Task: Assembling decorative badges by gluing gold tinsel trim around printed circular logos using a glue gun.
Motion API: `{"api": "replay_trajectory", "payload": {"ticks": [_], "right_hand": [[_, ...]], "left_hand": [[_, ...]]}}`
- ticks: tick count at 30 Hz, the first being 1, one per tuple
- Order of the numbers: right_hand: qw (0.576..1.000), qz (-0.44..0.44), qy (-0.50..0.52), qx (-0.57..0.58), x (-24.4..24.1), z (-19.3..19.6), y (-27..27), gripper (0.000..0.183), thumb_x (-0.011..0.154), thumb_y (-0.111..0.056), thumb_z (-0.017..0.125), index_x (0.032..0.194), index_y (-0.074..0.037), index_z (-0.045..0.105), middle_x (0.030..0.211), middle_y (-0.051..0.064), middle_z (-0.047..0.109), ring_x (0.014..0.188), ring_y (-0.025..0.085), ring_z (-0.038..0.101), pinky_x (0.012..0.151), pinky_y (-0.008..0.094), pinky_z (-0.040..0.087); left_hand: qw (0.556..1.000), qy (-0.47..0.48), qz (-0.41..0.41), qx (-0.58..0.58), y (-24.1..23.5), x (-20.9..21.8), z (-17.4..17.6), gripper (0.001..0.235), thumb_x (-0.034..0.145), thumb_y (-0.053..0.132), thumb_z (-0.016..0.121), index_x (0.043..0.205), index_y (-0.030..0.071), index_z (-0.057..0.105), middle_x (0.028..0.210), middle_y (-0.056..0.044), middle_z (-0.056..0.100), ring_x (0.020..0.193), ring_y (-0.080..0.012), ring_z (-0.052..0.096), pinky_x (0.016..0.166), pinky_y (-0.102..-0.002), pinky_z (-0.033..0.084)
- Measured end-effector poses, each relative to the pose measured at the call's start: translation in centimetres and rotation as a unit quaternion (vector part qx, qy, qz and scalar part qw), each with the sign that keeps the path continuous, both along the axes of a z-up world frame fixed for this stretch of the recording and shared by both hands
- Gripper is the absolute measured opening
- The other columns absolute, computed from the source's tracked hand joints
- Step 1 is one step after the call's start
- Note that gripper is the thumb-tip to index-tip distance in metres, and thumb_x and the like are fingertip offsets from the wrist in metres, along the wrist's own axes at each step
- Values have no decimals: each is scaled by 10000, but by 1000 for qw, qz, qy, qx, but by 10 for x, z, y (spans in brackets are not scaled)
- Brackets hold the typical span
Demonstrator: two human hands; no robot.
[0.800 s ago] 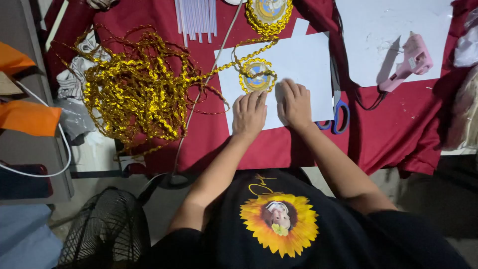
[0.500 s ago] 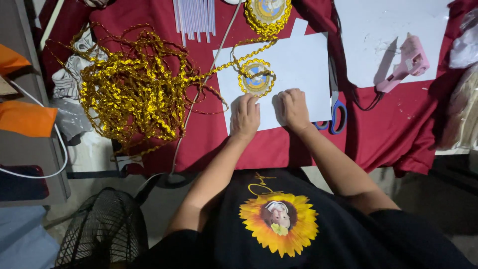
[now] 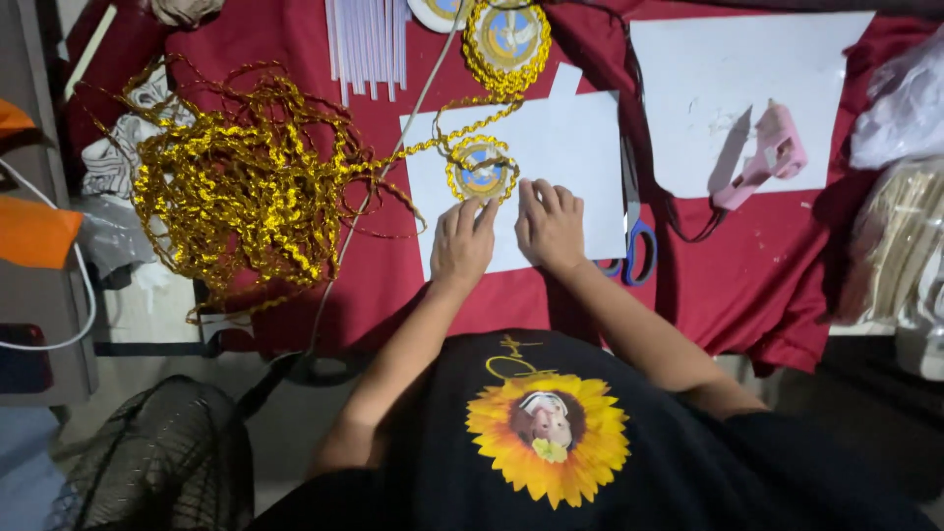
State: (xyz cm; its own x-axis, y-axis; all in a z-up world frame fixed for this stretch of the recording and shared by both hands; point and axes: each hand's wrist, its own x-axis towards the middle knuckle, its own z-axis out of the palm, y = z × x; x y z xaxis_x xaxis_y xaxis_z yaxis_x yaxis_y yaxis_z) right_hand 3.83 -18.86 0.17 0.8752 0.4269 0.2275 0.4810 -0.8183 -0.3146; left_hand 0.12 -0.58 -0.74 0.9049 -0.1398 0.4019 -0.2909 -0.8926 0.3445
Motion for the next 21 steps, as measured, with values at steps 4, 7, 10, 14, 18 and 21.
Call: {"api": "replay_trajectory", "payload": {"ticks": [4,7,10,14,18,21], "right_hand": [[998,-42,-26,-50,2,-12,0,565,914,-198,663,1449,-45,567,1381,136,569,1164,349,524,964,490,410],[992,-100,-13,-70,22,-8,-4,591,887,-256,685,1431,-53,576,1390,133,561,1123,371,522,907,497,392],[995,-86,-4,-56,24,-3,-22,546,941,-267,700,1447,-101,582,1431,99,556,1181,352,519,972,486,390],[996,33,-73,-51,7,5,-29,529,906,-251,725,1408,-146,595,1403,114,548,1260,317,513,1021,510,372],[996,80,-41,-3,-6,4,-30,539,868,-187,729,1375,-67,590,1397,142,574,1305,338,526,1074,520,375],[994,99,-12,44,-22,-9,-32,413,922,-171,727,1296,-81,577,1416,134,580,1340,318,540,1126,507,393]], "left_hand": [[1000,9,0,-1,-1,-3,4,379,913,116,733,1291,129,707,1218,-72,591,1130,-262,585,962,-410,517],[1000,-14,5,10,1,-3,4,367,915,104,732,1280,129,703,1221,-79,599,1117,-274,583,965,-401,520],[1000,-14,-6,8,-1,-1,5,365,915,92,728,1278,122,702,1220,-78,602,1129,-272,596,971,-410,521],[1000,0,2,2,-3,-3,5,368,915,89,726,1280,128,698,1242,-76,603,1120,-276,592,978,-411,519],[1000,8,-3,0,-2,-2,8,385,901,87,723,1283,126,697,1247,-87,602,1118,-281,594,977,-411,514],[1000,18,-2,-1,-2,-3,6,393,904,85,721,1294,128,698,1243,-78,597,1135,-272,597,992,-408,515]]}}
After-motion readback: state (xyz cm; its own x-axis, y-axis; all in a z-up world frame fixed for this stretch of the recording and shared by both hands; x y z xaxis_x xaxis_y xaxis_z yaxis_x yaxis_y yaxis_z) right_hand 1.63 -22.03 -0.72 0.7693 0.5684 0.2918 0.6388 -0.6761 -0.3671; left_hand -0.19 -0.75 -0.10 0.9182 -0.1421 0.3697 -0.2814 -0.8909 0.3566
